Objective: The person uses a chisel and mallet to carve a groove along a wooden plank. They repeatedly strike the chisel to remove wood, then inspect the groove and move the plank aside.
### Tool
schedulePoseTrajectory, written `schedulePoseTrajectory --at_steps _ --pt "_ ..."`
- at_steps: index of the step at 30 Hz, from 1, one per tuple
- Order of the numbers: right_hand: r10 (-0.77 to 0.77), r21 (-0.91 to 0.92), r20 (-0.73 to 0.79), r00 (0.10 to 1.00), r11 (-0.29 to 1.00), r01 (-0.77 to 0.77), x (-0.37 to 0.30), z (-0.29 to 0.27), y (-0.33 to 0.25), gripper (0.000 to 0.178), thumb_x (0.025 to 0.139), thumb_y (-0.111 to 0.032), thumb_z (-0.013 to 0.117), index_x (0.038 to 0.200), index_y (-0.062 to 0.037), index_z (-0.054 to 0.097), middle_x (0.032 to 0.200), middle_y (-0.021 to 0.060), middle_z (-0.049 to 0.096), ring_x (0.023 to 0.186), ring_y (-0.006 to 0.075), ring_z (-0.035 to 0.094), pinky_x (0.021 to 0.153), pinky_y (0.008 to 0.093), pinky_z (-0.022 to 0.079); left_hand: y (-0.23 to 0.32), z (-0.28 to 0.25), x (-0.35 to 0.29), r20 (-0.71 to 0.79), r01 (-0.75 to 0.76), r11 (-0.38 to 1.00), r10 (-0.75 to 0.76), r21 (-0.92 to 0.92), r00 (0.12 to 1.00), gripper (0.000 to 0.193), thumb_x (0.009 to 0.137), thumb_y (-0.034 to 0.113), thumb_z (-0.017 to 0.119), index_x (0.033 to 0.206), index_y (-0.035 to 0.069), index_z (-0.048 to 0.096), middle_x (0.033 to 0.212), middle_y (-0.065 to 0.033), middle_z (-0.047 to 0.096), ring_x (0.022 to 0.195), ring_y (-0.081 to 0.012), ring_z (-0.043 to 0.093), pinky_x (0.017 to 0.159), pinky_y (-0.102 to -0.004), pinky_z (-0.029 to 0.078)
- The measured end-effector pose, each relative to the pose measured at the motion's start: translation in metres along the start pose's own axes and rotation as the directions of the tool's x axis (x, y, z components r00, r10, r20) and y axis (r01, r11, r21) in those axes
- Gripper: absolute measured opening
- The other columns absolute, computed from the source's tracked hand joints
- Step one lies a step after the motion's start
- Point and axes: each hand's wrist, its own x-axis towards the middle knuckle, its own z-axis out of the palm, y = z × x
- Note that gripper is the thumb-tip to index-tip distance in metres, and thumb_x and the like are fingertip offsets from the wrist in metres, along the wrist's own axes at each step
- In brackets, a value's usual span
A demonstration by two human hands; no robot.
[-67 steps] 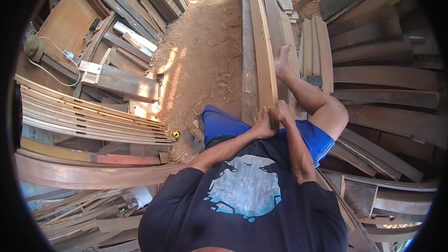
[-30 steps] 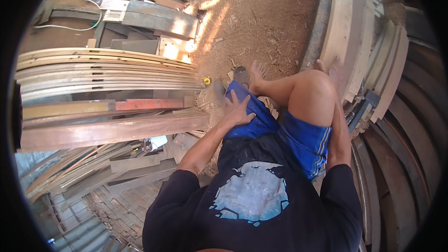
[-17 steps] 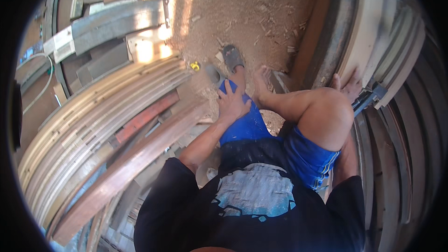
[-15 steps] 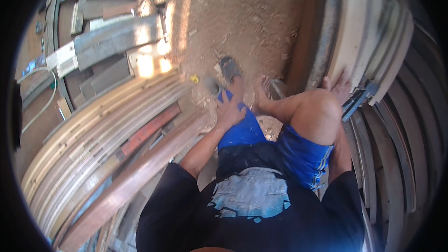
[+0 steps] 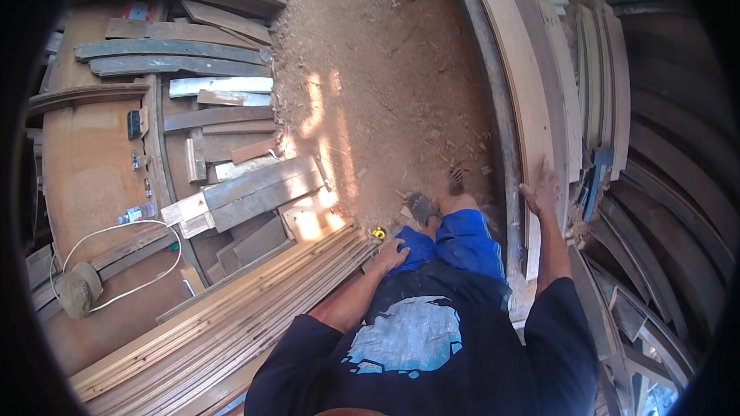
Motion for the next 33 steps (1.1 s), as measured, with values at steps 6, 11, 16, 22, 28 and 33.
schedulePoseTrajectory --at_steps 6,11,16,22,28,33 --pt "0.254 0.168 0.012 0.967 0.953 -0.252 0.016 0.003 -0.009 0.127 0.076 -0.045 0.082 0.164 -0.0148 -0.004 0.159 0.0317 0.026 0.144 0.0525 0.030 0.119 0.0607 0.024 -0.019 -0.104 0.053 -0.144 0.086 0.990 -0.101 -0.112 0.984 0.045 0.089 0.039 0.066 0.117 0.004 0.069 0.115 -0.0207 0.071 0.107 -0.0334 0.068 0.093 -0.0409 0.052" --pt "0.312 0.123 0.065 0.948 0.940 -0.318 0.053 -0.029 -0.049 0.133 0.074 -0.047 0.085 0.163 -0.0114 -0.006 0.159 0.0364 0.021 0.144 0.0572 0.028 0.118 0.0638 0.022 0.042 -0.166 0.074 -0.235 0.187 0.921 -0.277 -0.340 0.932 0.043 0.088 0.040 0.067 0.114 0.006 0.072 0.109 -0.0182 0.073 0.102 -0.0289 0.069 0.089 -0.0399 0.053" --pt "0.253 0.103 0.062 0.966 0.961 -0.258 0.115 -0.048 -0.087 0.134 0.072 -0.052 0.085 0.161 -0.0016 -0.001 0.160 0.0328 0.023 0.144 0.0517 0.031 0.119 0.0602 0.026 0.134 -0.185 0.121 -0.315 0.056 0.970 -0.131 -0.237 0.940 0.045 0.091 0.040 0.068 0.120 0.006 0.070 0.111 -0.0181 0.073 0.109 -0.0290 0.068 0.095 -0.0389 0.052" --pt "0.420 0.145 0.224 0.880 0.878 -0.456 0.170 -0.092 -0.130 0.135 0.071 -0.052 0.085 0.160 0.0028 -0.001 0.159 0.0358 0.022 0.145 0.0534 0.030 0.119 0.0622 0.026 0.262 -0.255 0.176 -0.211 -0.218 0.975 0.206 -0.036 0.956 0.061 0.091 0.041 0.066 0.138 0.004 0.056 0.129 -0.0238 0.065 0.123 -0.0378 0.062 0.106 -0.0441 0.047" --pt "0.248 0.317 0.205 0.947 0.898 -0.304 0.194 -0.065 -0.080 0.114 0.079 -0.048 0.079 0.160 0.0002 0.014 0.157 0.0350 0.029 0.143 0.0546 0.033 0.120 0.0565 0.030 0.405 -0.321 0.210 -0.007 -0.437 0.803 0.481 0.406 0.877 0.081 0.085 0.035 0.075 0.151 0.005 0.038 0.147 -0.0308 0.046 0.138 -0.0452 0.043 0.115 -0.0505 0.037" --pt "0.374 0.361 0.359 0.855 0.789 -0.496 0.217 -0.110 -0.100 0.089 0.086 -0.039 0.073 0.156 -0.0028 0.031 0.158 0.0304 0.032 0.142 0.0527 0.035 0.117 0.0549 0.033 0.567 -0.377 0.273 0.191 -0.550 0.269 0.745 0.791 0.639 0.095 0.079 0.032 0.079 0.157 0.009 0.029 0.158 -0.0329 0.026 0.146 -0.0503 0.028 0.120 -0.0593 0.025"
